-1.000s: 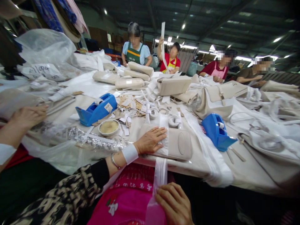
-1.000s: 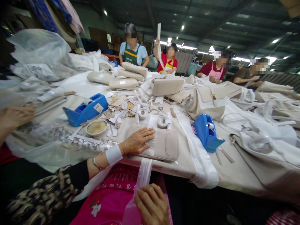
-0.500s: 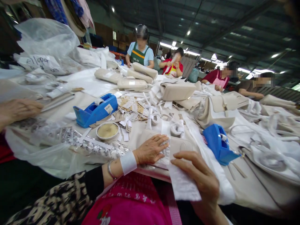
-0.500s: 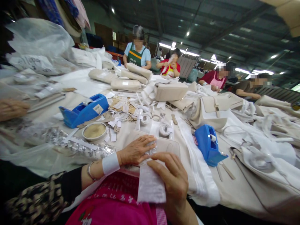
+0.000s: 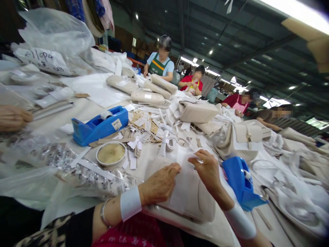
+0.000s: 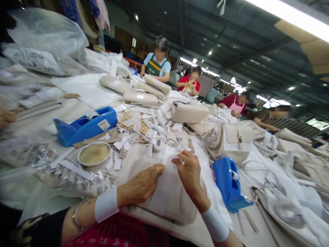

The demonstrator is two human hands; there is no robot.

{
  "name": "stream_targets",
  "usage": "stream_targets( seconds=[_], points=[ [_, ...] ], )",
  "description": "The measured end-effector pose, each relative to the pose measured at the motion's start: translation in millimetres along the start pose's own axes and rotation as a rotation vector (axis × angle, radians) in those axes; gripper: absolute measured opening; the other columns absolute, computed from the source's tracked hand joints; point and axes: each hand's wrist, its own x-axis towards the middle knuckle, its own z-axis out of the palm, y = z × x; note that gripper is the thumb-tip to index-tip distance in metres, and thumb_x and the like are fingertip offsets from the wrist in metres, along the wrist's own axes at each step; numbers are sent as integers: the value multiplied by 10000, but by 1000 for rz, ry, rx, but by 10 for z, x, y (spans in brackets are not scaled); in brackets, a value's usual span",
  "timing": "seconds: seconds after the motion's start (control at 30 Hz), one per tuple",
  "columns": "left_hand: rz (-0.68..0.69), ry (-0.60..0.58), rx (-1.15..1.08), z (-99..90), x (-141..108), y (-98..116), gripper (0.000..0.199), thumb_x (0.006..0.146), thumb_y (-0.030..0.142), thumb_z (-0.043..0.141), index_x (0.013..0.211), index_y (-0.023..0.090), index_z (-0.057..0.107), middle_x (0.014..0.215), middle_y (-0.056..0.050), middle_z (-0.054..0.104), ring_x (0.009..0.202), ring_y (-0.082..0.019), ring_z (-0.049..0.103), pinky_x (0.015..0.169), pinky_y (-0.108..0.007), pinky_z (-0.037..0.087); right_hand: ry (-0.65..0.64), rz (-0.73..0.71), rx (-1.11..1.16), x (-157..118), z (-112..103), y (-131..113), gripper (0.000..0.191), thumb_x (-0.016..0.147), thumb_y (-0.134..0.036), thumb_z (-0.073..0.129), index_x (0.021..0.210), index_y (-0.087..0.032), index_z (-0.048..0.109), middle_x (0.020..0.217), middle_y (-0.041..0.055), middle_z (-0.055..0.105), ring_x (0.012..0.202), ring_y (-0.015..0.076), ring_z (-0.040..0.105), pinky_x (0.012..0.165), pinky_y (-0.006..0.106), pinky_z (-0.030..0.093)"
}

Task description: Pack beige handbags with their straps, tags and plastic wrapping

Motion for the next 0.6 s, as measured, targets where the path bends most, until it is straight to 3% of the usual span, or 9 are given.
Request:
stream_targets(
  seconds=[0.1, 0.27, 0.47, 0.6],
  points=[
    [-16, 49, -59, 12, -20, -16, 549, 815, 29, 425, 1332, 146, 283, 1415, -178, 382, 1350, -238, 390, 1111, -404, 404, -69, 25, -42, 63, 131, 71, 211, 834, -179, 604, 629, -210, 647, 732, -18, 613, 788, 167, 538, 772, 333, 330],
    [6, 29, 17, -29, 1, 46, 541, 859, 57, 457, 1351, 155, 253, 1340, -161, 442, 1296, -269, 401, 1098, -437, 397, -143, 49, -89, 128, 305, 89, 212, 819, -121, 620, 628, -203, 658, 745, -17, 627, 834, 163, 525, 809, 328, 294],
    [-56, -54, 144, -76, 41, 136, 577, 873, 253, 620, 1370, 160, 342, 1277, -156, 511, 1206, -304, 452, 1045, -473, 400, -158, 45, -113, 132, 396, 97, 211, 804, -109, 644, 616, -203, 652, 774, -10, 634, 877, 179, 496, 826, 342, 275],
    [-78, -96, 163, -97, 56, 154, 534, 856, 284, 647, 1334, 158, 444, 1273, -144, 541, 1215, -302, 450, 1047, -456, 392, -148, 46, -135, 112, 439, 92, 200, 800, -103, 641, 625, -198, 658, 808, 10, 624, 906, 197, 470, 825, 352, 277]
  ],
)
